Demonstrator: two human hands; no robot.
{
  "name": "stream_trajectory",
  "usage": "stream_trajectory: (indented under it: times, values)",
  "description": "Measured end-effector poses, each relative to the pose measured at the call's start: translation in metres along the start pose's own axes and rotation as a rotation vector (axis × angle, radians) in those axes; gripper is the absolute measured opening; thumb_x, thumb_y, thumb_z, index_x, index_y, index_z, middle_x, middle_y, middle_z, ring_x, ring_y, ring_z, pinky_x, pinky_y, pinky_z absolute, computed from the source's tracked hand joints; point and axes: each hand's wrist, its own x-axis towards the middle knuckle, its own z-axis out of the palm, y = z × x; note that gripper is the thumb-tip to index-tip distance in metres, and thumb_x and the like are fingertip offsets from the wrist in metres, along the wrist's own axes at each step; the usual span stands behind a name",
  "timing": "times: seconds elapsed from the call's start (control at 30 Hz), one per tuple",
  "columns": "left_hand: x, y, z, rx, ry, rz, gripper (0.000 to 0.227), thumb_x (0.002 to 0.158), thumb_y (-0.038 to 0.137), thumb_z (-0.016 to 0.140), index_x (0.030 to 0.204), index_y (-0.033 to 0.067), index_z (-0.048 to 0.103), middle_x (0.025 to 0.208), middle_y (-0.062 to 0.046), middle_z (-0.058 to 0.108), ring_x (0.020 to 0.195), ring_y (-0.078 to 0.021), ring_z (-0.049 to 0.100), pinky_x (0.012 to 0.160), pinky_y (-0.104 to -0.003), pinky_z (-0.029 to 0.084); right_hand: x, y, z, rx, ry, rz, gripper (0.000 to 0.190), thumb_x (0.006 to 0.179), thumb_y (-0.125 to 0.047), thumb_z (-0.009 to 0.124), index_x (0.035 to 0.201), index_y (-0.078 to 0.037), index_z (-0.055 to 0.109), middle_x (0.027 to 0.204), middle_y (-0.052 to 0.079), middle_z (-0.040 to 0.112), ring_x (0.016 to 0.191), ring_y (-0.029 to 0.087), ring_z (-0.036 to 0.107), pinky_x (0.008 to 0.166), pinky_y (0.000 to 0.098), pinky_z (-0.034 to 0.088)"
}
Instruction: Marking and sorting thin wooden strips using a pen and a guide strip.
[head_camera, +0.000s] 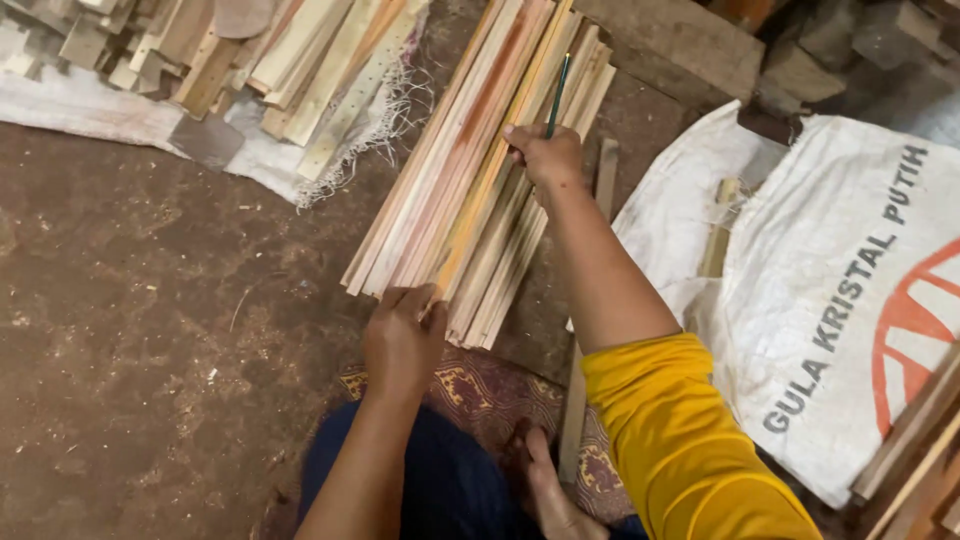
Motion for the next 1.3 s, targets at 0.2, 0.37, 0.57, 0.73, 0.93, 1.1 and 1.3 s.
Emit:
stream_trajectory:
  times: [0.2, 0.37, 0.57, 0.73, 0.93, 1.1, 1.3]
  values:
    - [0.033, -0.034, 0.031, 0.199, 0.154, 0.011, 0.015, 0.075, 0.026, 0.079, 0.09, 0.0246, 0.079, 0.082, 0.001, 0.069, 0.075, -0.0243, 0.069, 0.062, -0.037, 0.057, 0.019, -0.008, 0.048, -0.149, 0.043, -0.061, 0.019, 0.074, -0.021, 0.09, 0.07, -0.01, 0.074, 0.049, 0.004, 0.064, 0.042, 0.012, 0.065, 0.046, 0.0221, 0.05]
    - [0.038, -0.042, 0.05, 0.237, 0.203, 0.003, 0.017, 0.074, 0.021, 0.08, 0.091, 0.0197, 0.081, 0.084, -0.004, 0.07, 0.074, -0.0271, 0.068, 0.063, -0.038, 0.054, 0.023, -0.004, 0.054, -0.191, 0.021, -0.116, 0.021, 0.079, -0.02, 0.087, 0.077, -0.007, 0.07, 0.054, 0.004, 0.065, 0.043, 0.009, 0.066, 0.043, 0.0204, 0.05]
    - [0.052, -0.007, 0.018, 0.145, 0.122, -0.15, 0.012, 0.085, 0.007, 0.078, 0.095, 0.0113, 0.082, 0.085, -0.008, 0.072, 0.076, -0.0212, 0.066, 0.076, -0.04, 0.057, 0.007, -0.033, 0.058, -0.285, -0.062, -0.02, 0.025, 0.087, -0.02, 0.085, 0.088, -0.006, 0.064, 0.073, 0.003, 0.069, 0.049, 0.01, 0.066, 0.052, 0.0207, 0.059]
    - [0.052, -0.014, 0.028, 0.255, 0.065, -0.209, 0.048, 0.085, 0.015, 0.077, 0.133, 0.0133, 0.069, 0.126, -0.016, 0.066, 0.113, -0.029, 0.059, 0.099, -0.047, 0.048, 0.004, -0.034, 0.057, -0.266, -0.069, -0.03, 0.027, 0.088, -0.016, 0.085, 0.079, -0.011, 0.06, 0.069, 0.002, 0.067, 0.05, 0.01, 0.068, 0.051, 0.0216, 0.059]
    - [0.056, -0.01, 0.026, 0.223, -0.29, -0.288, 0.054, 0.102, 0.02, 0.046, 0.155, 0.0147, 0.038, 0.167, -0.017, 0.022, 0.153, -0.0365, 0.015, 0.124, -0.055, 0.007, 0.0, -0.032, 0.053, -0.279, -0.067, -0.094, 0.03, 0.088, -0.018, 0.085, 0.074, -0.011, 0.059, 0.064, 0.002, 0.065, 0.045, 0.011, 0.062, 0.048, 0.0239, 0.058]
    - [0.04, -0.023, 0.041, 0.212, -0.009, -0.103, 0.052, 0.097, 0.016, 0.064, 0.147, 0.001, 0.056, 0.153, -0.032, 0.048, 0.146, -0.0493, 0.039, 0.118, -0.068, 0.02, -0.046, -0.009, 0.016, -0.249, -0.021, -0.374, 0.033, 0.092, -0.033, 0.069, 0.096, -0.001, 0.076, 0.058, 0.01, 0.068, 0.048, 0.023, 0.071, 0.05, 0.0372, 0.056]
    - [0.034, -0.028, 0.056, 0.289, 0.215, 0.092, 0.075, 0.082, 0.015, 0.078, 0.149, -0.0059, 0.052, 0.153, -0.036, 0.045, 0.144, -0.0523, 0.04, 0.115, -0.07, 0.024, -0.191, 0.063, -0.107, -0.398, -0.043, -0.097, 0.039, 0.097, -0.042, 0.065, 0.083, -0.008, 0.077, 0.048, 0.01, 0.064, 0.055, 0.028, 0.072, 0.066, 0.0408, 0.056]
